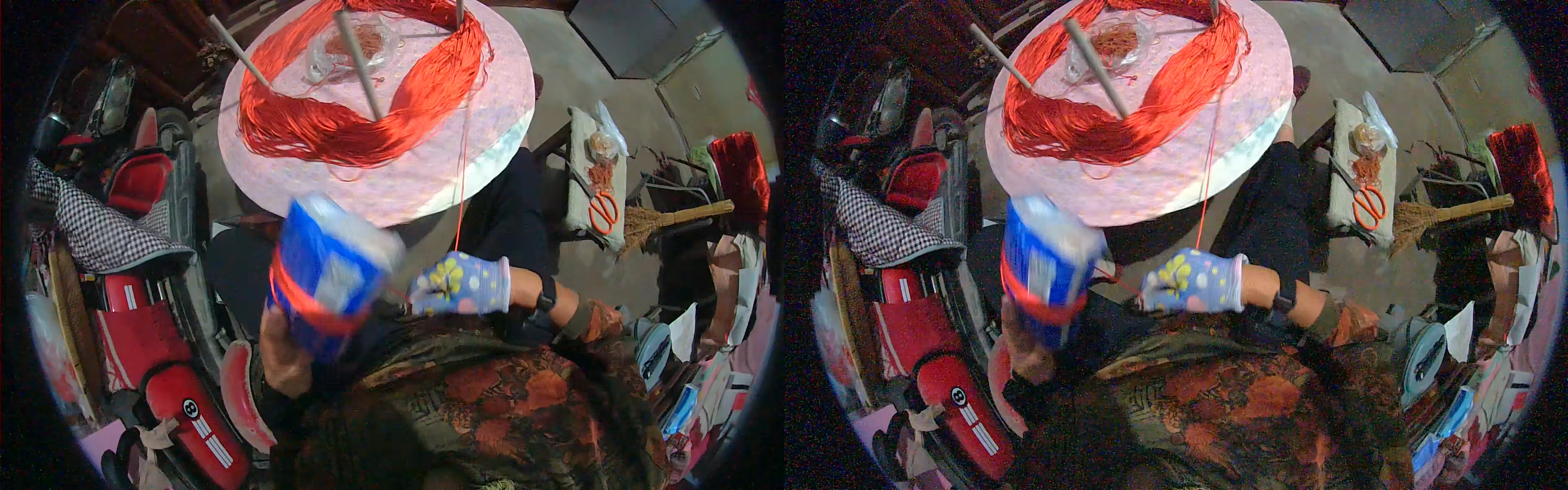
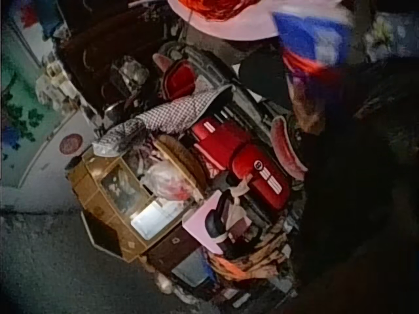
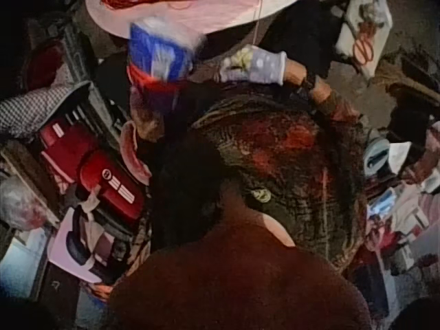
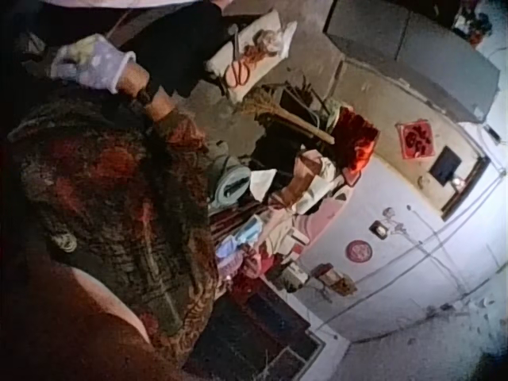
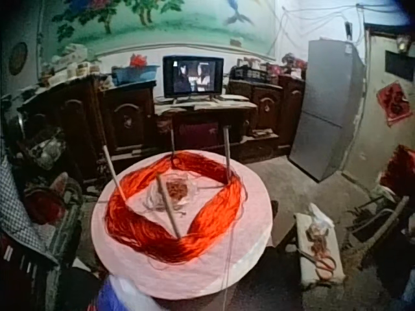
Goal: Winding red decorative thread onto a blue plastic container.
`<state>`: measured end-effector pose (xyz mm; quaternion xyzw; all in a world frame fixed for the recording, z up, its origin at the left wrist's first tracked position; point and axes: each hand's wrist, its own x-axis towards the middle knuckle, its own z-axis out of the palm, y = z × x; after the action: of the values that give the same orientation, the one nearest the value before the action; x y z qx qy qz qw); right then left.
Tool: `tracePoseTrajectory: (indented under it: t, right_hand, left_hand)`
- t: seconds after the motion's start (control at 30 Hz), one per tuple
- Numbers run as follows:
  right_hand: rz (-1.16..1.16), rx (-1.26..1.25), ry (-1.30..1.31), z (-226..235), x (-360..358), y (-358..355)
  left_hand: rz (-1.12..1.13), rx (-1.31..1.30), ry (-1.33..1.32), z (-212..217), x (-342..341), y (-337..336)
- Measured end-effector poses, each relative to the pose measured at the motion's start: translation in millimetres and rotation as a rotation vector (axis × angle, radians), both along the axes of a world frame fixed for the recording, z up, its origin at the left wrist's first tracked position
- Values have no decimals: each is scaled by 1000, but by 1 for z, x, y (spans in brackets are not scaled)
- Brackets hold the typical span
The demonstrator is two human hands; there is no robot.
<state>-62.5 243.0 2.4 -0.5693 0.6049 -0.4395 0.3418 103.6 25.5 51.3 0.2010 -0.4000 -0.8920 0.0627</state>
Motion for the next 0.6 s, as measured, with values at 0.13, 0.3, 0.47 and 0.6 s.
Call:
tracePoseTrajectory:
  t: [0.13,0.3,0.47,0.6]
  right_hand:
    - [32,-91,283,63,-6,-5]
    - [-140,-73,105,34,-39,-25]
    - [-40,261,-743,-5,-15,-4]
    - [89,-66,-112,14,1,3]
  left_hand:
    - [-17,-599,-204,-8,-7,-10]
    - [-548,-529,-156,-5,-3,-11]
    - [-458,-260,-74,-4,7,-26]
    - [37,-311,-149,-1,-2,3]
